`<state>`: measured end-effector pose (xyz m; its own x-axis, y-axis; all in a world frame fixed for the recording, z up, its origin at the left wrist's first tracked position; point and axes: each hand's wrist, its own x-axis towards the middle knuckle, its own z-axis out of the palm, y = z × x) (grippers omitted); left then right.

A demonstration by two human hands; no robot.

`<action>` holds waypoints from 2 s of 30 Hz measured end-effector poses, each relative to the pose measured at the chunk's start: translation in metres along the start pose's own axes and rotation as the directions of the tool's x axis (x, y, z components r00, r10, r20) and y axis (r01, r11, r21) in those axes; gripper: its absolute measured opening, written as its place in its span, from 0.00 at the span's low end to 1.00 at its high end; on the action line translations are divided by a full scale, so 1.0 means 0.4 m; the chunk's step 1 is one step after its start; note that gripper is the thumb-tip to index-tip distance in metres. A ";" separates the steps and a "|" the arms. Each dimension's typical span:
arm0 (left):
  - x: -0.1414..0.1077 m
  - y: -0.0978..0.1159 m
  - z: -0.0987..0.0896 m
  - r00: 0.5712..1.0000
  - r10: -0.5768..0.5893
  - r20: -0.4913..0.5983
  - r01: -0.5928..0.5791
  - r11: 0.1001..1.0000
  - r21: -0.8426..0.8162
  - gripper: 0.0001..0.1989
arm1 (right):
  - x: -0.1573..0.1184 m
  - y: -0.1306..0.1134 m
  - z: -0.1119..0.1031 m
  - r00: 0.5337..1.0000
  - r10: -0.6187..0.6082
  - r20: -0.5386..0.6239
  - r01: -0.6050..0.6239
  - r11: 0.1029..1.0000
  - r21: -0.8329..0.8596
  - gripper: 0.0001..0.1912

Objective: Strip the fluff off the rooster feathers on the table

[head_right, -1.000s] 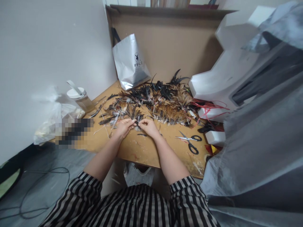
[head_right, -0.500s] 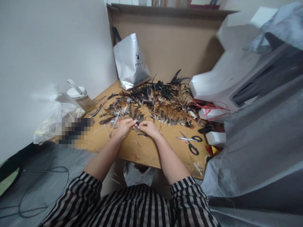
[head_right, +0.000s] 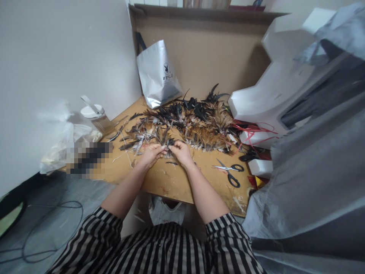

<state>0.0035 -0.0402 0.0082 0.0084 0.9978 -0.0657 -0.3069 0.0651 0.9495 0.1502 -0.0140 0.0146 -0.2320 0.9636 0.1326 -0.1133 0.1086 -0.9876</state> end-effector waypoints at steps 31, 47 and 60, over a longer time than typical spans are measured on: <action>0.009 -0.004 -0.015 0.998 0.048 -0.050 -0.045 0.997 0.068 0.14 | 0.020 -0.013 -0.110 0.996 -0.040 0.081 0.081 0.794 -0.603 0.09; 0.008 0.000 -0.008 0.996 0.057 -0.066 -0.057 0.998 0.011 0.14 | 0.018 -0.001 -0.096 0.979 -0.141 0.147 0.204 0.688 -0.696 0.05; 0.000 -0.001 0.000 0.998 0.066 0.022 -0.066 0.998 0.012 0.14 | -0.016 -0.060 -0.061 0.920 0.257 0.296 -0.139 0.920 -0.366 0.06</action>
<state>0.0037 -0.0402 0.0078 0.0093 1.0000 0.0034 -0.2952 -0.0005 0.9554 0.1779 -0.0169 0.0355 -0.5284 0.8423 -0.1069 0.2814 0.0550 -0.9580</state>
